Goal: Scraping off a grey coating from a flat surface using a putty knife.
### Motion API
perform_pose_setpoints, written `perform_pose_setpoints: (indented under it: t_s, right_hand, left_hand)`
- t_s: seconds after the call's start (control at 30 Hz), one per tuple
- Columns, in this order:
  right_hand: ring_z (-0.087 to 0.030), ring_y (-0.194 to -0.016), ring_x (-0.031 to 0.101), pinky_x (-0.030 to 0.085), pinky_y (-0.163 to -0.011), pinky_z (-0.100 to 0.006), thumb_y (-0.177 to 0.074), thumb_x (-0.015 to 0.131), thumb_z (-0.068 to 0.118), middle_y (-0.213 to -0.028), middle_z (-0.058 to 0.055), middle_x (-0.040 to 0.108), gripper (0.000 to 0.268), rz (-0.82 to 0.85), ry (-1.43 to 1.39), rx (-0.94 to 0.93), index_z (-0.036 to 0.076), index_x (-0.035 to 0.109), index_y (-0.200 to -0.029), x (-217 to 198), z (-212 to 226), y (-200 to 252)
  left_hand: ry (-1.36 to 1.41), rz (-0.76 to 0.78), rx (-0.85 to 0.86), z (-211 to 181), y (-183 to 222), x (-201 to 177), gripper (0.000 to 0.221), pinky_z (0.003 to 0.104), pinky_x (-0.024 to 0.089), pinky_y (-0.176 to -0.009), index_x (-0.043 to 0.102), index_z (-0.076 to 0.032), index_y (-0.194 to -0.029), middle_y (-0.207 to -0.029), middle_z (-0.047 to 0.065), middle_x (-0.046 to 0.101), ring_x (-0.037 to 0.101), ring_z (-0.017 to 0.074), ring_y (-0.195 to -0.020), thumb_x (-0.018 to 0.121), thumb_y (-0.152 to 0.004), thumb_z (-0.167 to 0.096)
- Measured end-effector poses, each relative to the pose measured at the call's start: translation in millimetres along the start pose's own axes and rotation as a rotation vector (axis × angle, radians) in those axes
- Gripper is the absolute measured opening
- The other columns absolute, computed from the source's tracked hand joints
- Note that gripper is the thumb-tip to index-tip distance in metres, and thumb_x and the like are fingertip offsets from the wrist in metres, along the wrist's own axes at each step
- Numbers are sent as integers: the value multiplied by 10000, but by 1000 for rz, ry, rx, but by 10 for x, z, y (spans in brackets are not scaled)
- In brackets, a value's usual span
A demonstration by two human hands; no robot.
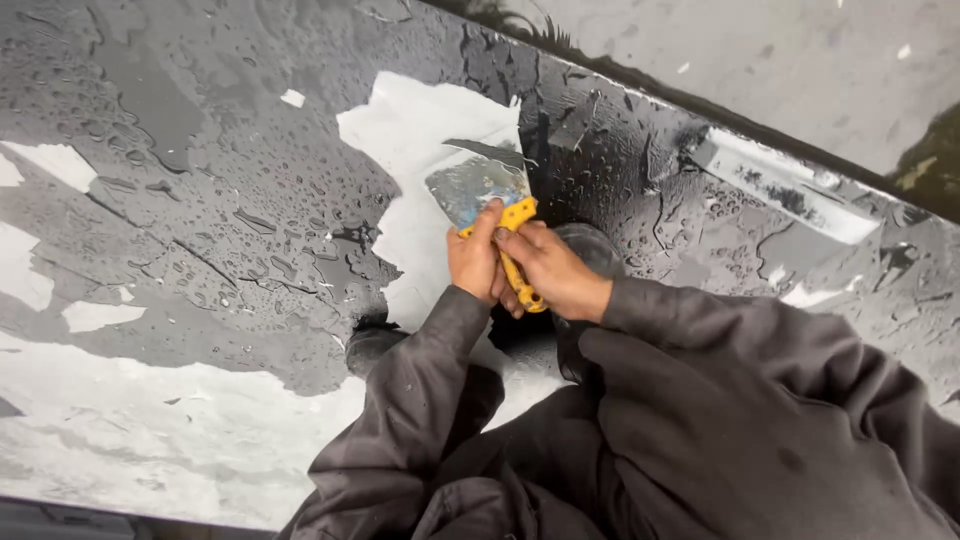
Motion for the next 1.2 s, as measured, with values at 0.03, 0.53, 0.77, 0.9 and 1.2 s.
perform_pose_setpoints:
  t_s: [0.03,0.53,0.77,0.9,1.2]
  right_hand:
    - [-209,-446,588,474,-368,-347,-1080,474,308,-652,-102,610,316,10,22,-15,4,551,-1043,23,-49,5]
    - [-202,-412,541,420,-333,-355,-1049,522,296,-631,-66,595,270,-159,99,-168,36,577,-1003,124,493,-375]
    - [-205,-426,558,442,-359,-349,-1104,519,313,-637,-96,614,322,-71,-28,-250,27,575,-966,67,1361,-287]
    - [-196,-418,578,452,-341,-340,-1057,480,307,-636,-88,639,277,-79,8,-40,53,587,-1036,5,568,-144]
    - [-177,-392,536,423,-333,-325,-1061,487,337,-607,-75,604,271,-35,-81,34,80,567,-1029,152,295,-29]
  left_hand:
    - [41,6,-33,77,-11,-46,420,456,551,-449,637,115,-1076,-900,289,747,674,346,-581,644,-996,-298]
    - [289,6,73,-557,-365,246,220,339,608,-554,692,66,-892,-826,170,724,724,234,-641,670,-843,-148]
    - [-142,73,169,-1001,-663,771,428,400,364,-271,614,2,-623,-488,87,536,484,203,-318,692,-875,-335]
    - [-72,81,224,-510,-344,306,345,371,520,-471,711,83,-937,-806,166,720,659,189,-567,693,-968,-259]
    - [36,107,49,-370,-52,278,429,357,531,-382,653,119,-1024,-943,270,767,682,264,-528,583,-1014,-304]
Point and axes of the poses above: each hand's wrist, its own y-axis away from the middle knuckle, its own x-axis out of the palm, z = x × y, the point moved 8 cm from there along -y, towards the middle knuckle
